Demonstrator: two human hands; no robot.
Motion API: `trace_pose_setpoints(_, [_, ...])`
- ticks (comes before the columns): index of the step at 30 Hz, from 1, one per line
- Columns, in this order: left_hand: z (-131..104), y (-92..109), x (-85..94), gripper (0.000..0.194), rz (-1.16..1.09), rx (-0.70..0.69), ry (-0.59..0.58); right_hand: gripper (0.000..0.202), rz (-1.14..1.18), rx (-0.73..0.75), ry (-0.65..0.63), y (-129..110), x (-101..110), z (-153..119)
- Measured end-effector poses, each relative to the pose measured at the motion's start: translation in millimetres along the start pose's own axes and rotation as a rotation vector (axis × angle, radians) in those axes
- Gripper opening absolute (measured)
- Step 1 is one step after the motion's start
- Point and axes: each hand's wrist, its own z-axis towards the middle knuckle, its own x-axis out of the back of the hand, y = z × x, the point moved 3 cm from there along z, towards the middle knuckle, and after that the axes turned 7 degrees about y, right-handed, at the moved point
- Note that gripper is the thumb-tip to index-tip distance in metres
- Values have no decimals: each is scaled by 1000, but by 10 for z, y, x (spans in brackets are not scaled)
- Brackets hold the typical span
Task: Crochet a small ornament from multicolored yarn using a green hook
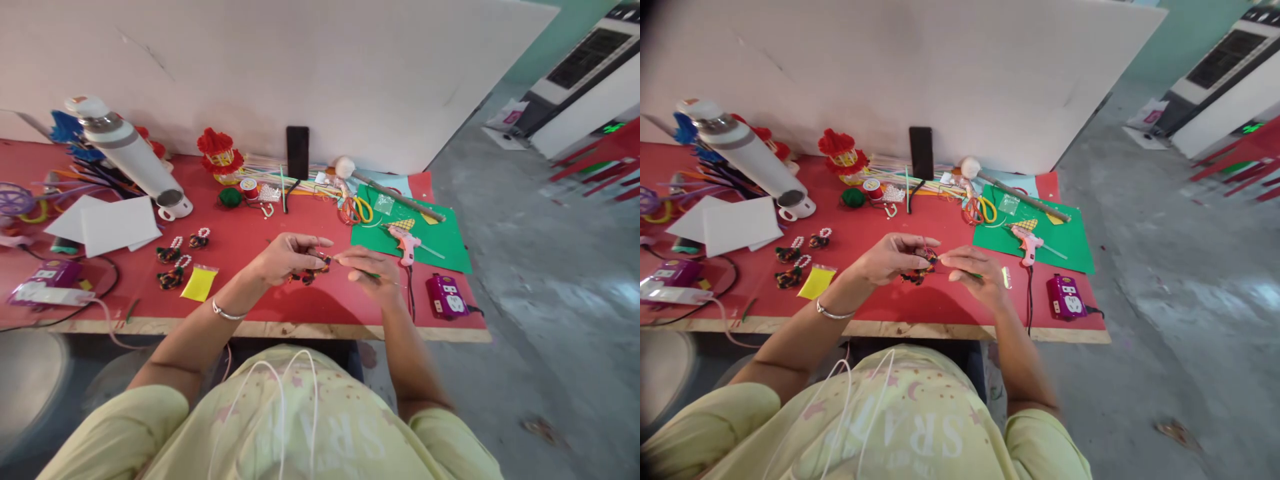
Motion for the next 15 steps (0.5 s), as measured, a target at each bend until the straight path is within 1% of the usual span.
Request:
trace_pose_setpoints(3, [4,45,36,48,59,-20,-37,26,20,-27,-43,-105,75,104])
trace_pose_setpoints(6, [18,71,57,46,92,-12,-78,24,28,-54,-66,-164,122,145])
trace_pose_setpoints(10, [24,83,58,40,113,22,-142,20,43,-92,-100,-169,155,161])
trace_pose_setpoints(15, [24,88,86,39,123,66,-193,17,100,-56,-81,-185,174,201])
